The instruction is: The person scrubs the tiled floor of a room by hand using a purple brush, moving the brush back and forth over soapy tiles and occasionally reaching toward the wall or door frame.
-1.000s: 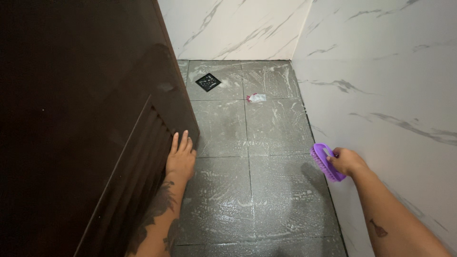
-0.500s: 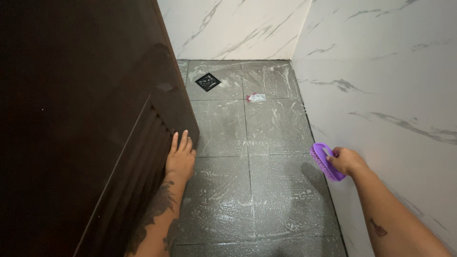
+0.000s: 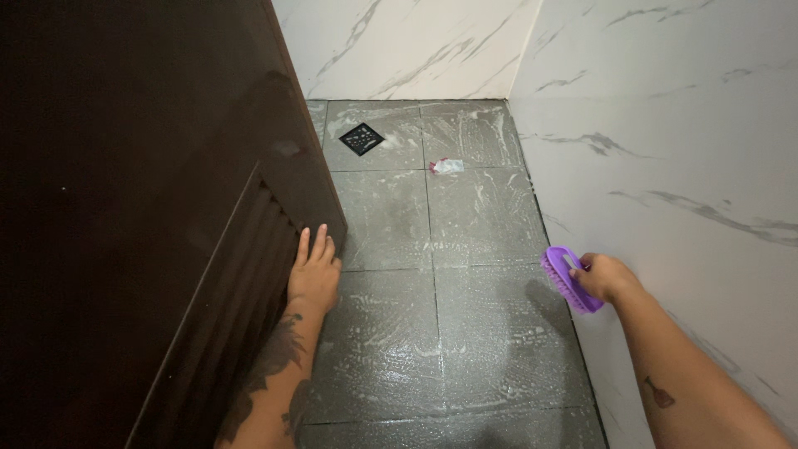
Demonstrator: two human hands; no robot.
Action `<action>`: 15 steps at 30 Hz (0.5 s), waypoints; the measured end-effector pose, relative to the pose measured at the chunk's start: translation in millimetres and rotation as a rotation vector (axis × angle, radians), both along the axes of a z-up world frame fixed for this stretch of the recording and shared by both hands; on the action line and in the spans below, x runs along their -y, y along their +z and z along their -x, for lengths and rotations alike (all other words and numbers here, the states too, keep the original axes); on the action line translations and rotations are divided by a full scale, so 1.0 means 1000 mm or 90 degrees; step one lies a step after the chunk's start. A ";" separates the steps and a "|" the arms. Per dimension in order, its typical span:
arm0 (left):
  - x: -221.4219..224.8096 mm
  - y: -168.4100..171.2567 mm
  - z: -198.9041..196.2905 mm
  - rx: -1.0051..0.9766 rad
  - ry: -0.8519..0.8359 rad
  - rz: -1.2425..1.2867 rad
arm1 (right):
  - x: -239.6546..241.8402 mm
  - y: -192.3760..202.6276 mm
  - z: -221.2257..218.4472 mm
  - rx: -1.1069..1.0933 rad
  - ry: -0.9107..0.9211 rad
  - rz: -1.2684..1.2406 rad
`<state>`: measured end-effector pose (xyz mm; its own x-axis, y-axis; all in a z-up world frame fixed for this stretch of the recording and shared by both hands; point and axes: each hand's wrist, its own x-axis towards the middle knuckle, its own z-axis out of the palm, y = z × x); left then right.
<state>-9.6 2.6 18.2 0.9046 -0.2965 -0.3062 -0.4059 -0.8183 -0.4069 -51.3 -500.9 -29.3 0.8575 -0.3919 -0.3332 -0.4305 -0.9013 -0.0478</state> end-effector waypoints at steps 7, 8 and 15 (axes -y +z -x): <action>-0.002 -0.007 -0.001 0.012 -0.007 0.000 | 0.002 0.001 0.000 0.001 -0.001 -0.006; -0.002 -0.007 -0.001 0.016 -0.010 -0.002 | 0.001 0.001 0.000 0.003 0.001 -0.005; -0.003 -0.010 -0.001 0.024 -0.017 0.007 | -0.001 0.003 0.003 -0.001 -0.006 -0.005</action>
